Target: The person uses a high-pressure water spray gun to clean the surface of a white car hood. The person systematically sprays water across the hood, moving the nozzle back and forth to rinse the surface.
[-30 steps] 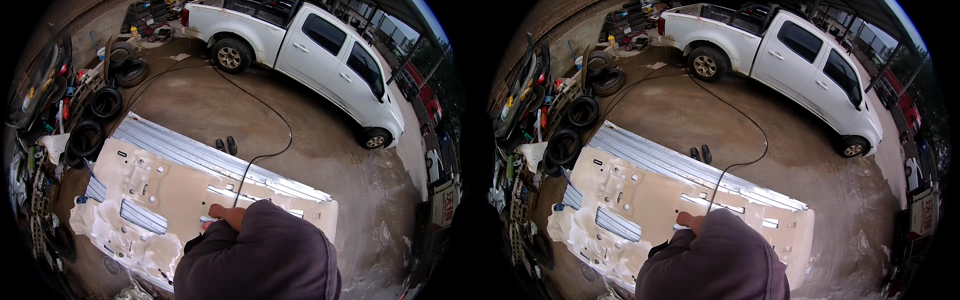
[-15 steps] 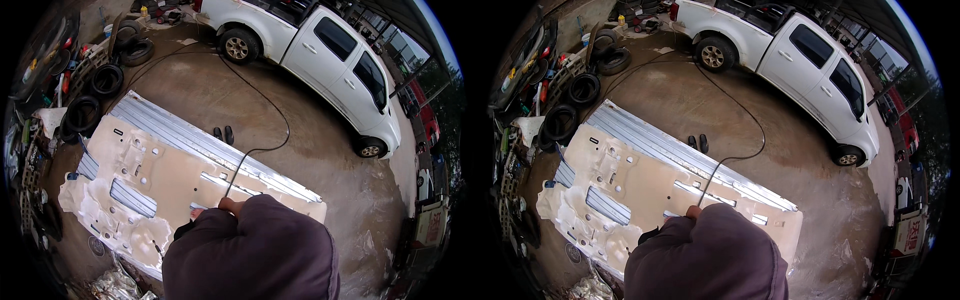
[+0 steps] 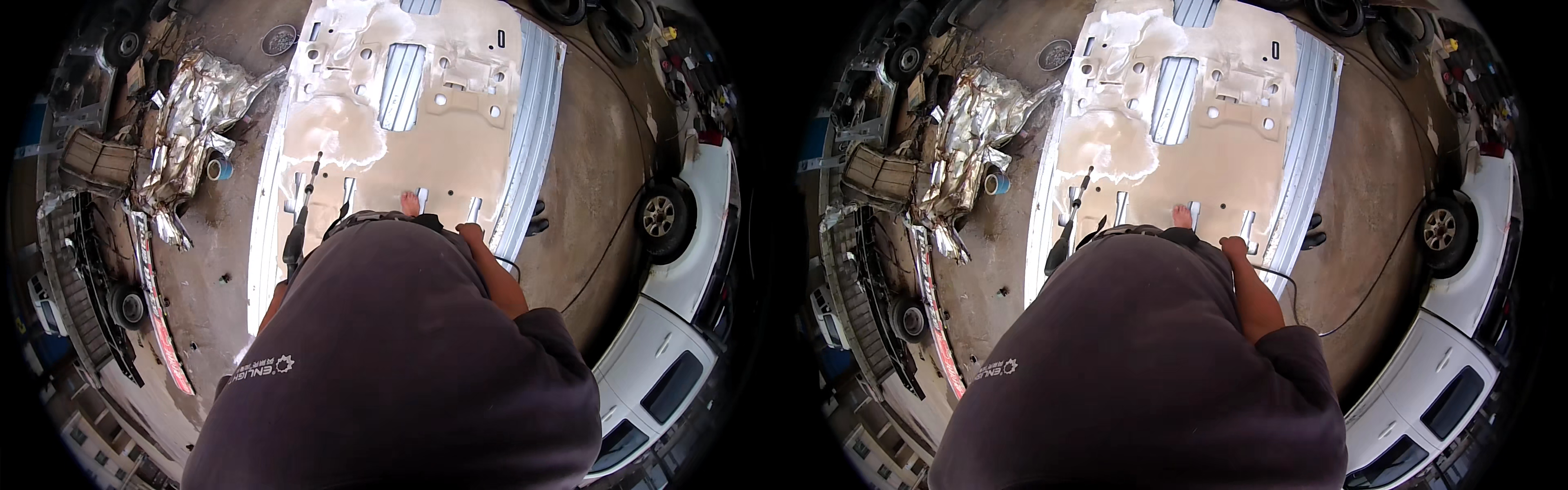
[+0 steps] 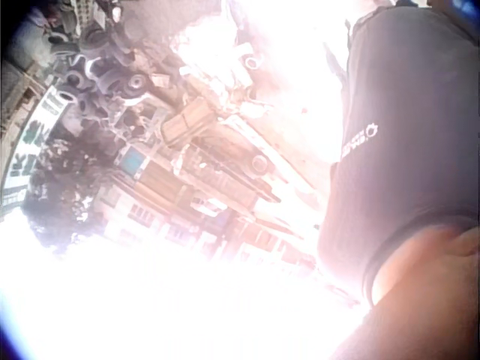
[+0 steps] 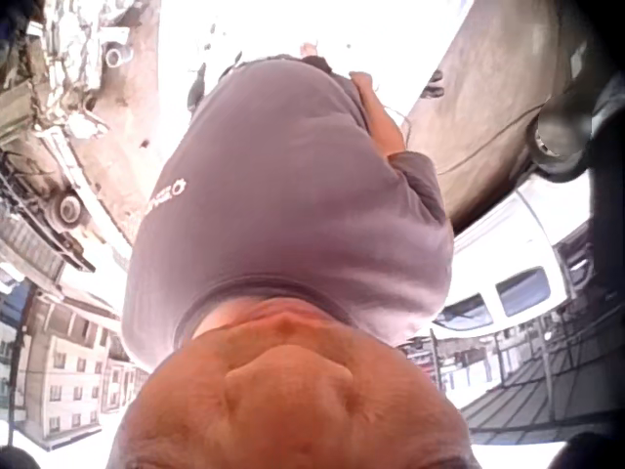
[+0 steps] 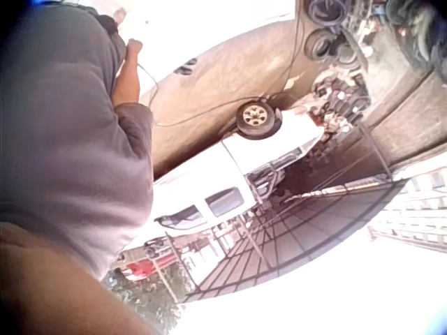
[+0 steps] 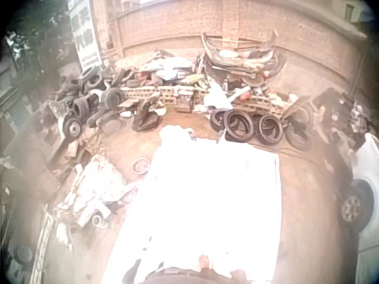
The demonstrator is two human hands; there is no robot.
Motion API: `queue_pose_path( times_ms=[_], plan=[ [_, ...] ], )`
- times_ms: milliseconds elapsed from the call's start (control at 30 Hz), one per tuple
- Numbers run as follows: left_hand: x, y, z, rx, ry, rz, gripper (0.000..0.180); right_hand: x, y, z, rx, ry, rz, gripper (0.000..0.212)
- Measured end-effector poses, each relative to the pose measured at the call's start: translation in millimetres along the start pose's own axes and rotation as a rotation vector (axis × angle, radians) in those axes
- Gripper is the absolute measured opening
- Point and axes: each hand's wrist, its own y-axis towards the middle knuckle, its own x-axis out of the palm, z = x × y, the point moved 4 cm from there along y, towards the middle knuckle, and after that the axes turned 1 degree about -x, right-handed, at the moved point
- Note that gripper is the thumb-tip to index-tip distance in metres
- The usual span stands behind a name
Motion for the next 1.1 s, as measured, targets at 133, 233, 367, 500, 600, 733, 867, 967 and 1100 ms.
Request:
queue_pose_path(
  times_ms=[133,233,367,500,600,733,867,967,1100],
  plan=[
    [2.9,-16.6,-19.6,-0.062,-0.026,0.032,0.046,-27.7,-5.2,-41.0,-0.175,-0.226,-0.150,0.031],
    [4.4,-16.6,-31.5,-0.084,-0.035,0.034,0.046,-30.0,6.9,-33.7,-0.009,-0.046,-0.147,0.031],
    [8.3,-17.6,-55.2,-0.107,-0.039,0.038,0.047,-41.5,23.8,-46.9,-0.295,-0.058,0.027,0.015],
    [10.0,-13.3,-66.5,-0.117,-0.043,0.047,0.047,-52.4,44.8,-72.6,-0.510,-0.332,0.053,0.023],
    [7.7,-15.4,-64.2,-0.119,-0.039,0.051,0.048,-60.7,53.0,-86.5,-0.536,-0.416,0.050,0.033],
    [11.2,-18.1,-52.5,-0.110,-0.035,0.046,0.048,-51.1,65.5,-79.7,-0.463,-0.401,0.003,0.036],
    [13.8,-23.6,-29.9,-0.130,-0.063,0.029,0.049,-46.7,52.1,-62.9,-0.550,-0.397,0.054,0.023],
    [2.4,-40.0,-12.6,-0.177,-0.102,-0.007,0.049,-65.4,17.9,-59.9,0.107,0.405,-0.136,0.023],
    [7.5,-26.3,-36.8,-0.212,-0.194,-0.109,0.045,-42.8,15.3,-24.7,-0.038,0.246,-0.052,0.031]
  ],
)
